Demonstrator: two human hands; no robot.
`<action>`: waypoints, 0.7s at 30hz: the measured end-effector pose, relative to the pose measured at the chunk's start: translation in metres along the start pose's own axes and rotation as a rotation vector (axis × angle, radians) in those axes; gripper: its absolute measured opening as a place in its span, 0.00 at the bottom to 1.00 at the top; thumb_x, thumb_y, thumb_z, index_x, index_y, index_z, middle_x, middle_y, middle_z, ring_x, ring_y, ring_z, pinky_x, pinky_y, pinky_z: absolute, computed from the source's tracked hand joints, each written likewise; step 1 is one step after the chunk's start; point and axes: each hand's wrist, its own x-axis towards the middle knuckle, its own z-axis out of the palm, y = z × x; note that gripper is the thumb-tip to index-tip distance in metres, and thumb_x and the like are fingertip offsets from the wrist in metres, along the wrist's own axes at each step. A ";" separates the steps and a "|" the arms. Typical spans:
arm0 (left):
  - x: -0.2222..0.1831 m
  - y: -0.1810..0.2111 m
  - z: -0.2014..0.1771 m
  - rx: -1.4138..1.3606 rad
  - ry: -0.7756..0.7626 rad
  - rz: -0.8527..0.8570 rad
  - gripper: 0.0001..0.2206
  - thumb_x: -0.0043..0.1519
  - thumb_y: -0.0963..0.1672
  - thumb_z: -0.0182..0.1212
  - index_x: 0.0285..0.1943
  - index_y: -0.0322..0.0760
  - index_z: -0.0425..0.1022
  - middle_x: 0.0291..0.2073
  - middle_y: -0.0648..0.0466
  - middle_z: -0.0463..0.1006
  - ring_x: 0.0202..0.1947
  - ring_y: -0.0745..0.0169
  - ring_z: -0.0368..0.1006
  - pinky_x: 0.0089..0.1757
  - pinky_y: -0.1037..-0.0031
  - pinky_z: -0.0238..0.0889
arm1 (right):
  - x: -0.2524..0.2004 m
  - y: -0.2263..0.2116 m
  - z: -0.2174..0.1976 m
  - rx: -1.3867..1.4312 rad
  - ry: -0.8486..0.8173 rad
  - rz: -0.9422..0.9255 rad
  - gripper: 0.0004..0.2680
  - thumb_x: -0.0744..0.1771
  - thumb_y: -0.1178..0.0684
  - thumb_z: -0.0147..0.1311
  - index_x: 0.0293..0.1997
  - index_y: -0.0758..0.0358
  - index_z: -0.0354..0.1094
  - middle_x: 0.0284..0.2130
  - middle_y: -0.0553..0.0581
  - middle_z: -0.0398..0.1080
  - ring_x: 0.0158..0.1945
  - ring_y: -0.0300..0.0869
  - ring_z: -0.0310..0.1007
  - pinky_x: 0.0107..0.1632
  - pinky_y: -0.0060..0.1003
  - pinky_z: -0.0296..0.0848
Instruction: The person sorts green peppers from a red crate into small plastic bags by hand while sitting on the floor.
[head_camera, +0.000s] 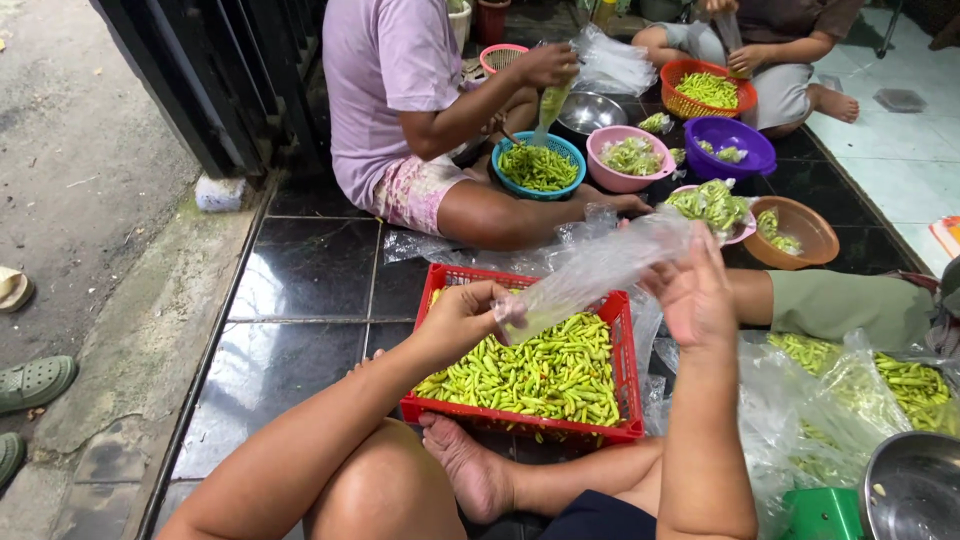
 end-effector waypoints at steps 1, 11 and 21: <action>0.000 0.005 -0.001 -0.003 0.003 -0.005 0.05 0.61 0.38 0.66 0.42 0.28 0.78 0.27 0.42 0.82 0.21 0.60 0.79 0.29 0.73 0.76 | -0.010 0.016 0.006 -0.003 0.002 0.006 0.18 0.70 0.49 0.55 0.69 0.53 0.57 0.54 0.60 0.75 0.41 0.47 0.82 0.42 0.44 0.88; 0.005 -0.002 0.000 0.825 0.131 -0.185 0.09 0.57 0.52 0.65 0.35 0.49 0.79 0.23 0.55 0.79 0.32 0.51 0.79 0.36 0.61 0.69 | -0.109 0.131 0.073 -0.936 -0.246 -0.327 0.21 0.66 0.46 0.58 0.64 0.62 0.57 0.44 0.55 0.60 0.46 0.43 0.62 0.52 0.37 0.67; 0.010 -0.034 -0.015 0.420 0.089 -0.276 0.07 0.55 0.43 0.69 0.34 0.33 0.76 0.26 0.46 0.79 0.29 0.61 0.80 0.29 0.74 0.76 | -0.105 0.142 0.055 -0.741 -0.251 -0.051 0.07 0.66 0.58 0.62 0.47 0.63 0.75 0.33 0.56 0.78 0.38 0.34 0.72 0.47 0.34 0.75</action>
